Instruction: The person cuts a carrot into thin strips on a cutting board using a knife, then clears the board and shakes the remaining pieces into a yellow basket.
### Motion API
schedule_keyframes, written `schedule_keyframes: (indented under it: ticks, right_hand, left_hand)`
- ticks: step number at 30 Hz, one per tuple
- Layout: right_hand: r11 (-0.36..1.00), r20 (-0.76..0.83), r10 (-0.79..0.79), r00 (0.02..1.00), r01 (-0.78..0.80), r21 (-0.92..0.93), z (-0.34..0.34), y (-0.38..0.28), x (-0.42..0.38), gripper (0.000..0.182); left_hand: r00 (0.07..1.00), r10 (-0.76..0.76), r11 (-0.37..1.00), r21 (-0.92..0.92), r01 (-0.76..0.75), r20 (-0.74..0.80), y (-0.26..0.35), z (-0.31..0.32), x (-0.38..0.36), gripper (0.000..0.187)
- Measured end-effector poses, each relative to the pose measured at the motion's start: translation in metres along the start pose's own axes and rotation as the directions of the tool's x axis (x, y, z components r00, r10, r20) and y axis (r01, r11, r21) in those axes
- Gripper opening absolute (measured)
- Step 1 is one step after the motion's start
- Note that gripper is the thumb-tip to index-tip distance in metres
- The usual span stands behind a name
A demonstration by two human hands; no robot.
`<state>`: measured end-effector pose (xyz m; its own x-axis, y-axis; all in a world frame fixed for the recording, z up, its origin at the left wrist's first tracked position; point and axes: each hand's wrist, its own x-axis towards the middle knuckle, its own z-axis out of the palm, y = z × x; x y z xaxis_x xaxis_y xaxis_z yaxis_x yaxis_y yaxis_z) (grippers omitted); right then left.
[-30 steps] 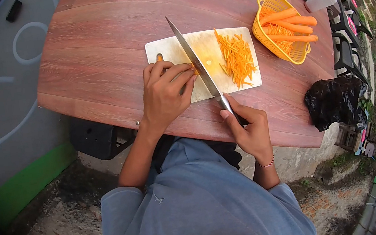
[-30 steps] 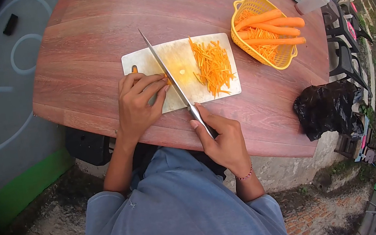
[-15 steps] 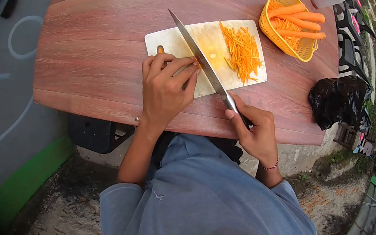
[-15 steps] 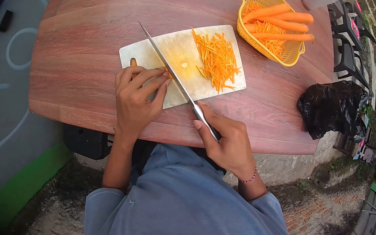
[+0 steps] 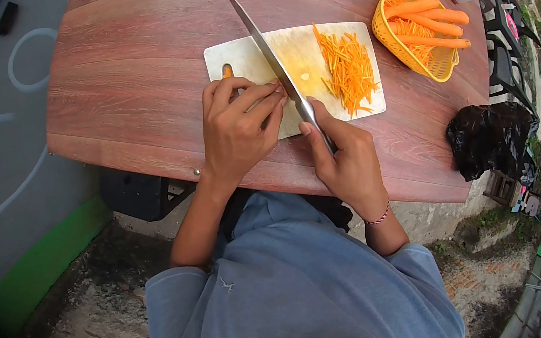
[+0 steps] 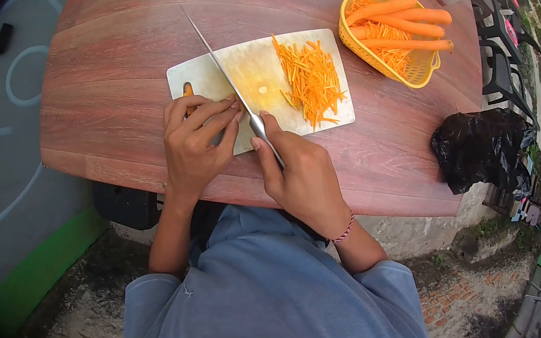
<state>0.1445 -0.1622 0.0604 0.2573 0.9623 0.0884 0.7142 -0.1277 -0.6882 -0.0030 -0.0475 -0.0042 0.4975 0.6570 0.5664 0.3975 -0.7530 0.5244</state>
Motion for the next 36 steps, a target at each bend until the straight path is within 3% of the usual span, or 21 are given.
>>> schedule_keyframes:
  ticks: [2, 3, 7, 12, 36]
  right_hand:
    - [0.989, 0.056, 0.105, 0.993, -0.110, 0.095, -0.007, 0.002, 0.004, 0.038]
    - [0.958, 0.104, 0.222, 0.969, -0.237, 0.162, -0.009, 0.004, 0.003, 0.036]
    - [0.944, 0.132, 0.258, 0.957, -0.279, 0.177, -0.014, 0.009, -0.007, 0.037]
    - [0.977, 0.078, 0.157, 0.985, -0.167, 0.136, -0.016, 0.005, -0.012, 0.035]
    - [0.998, 0.026, 0.066, 0.997, -0.067, 0.017, -0.011, -0.007, -0.029, 0.039]
  left_hand:
    - [1.000, -0.002, 1.000, -0.003, 0.002, -0.009, 0.001, 0.000, -0.001, 0.014]
    - [1.000, -0.002, 1.000, -0.002, 0.002, -0.015, 0.001, 0.000, -0.001, 0.014]
    - [1.000, 0.013, 1.000, 0.014, -0.013, -0.017, 0.003, -0.003, 0.003, 0.019]
    - [1.000, 0.015, 1.000, 0.009, -0.015, -0.016, 0.003, -0.004, 0.003, 0.019]
    - [1.000, 0.007, 1.000, 0.016, -0.007, -0.021, 0.002, -0.002, 0.001, 0.016]
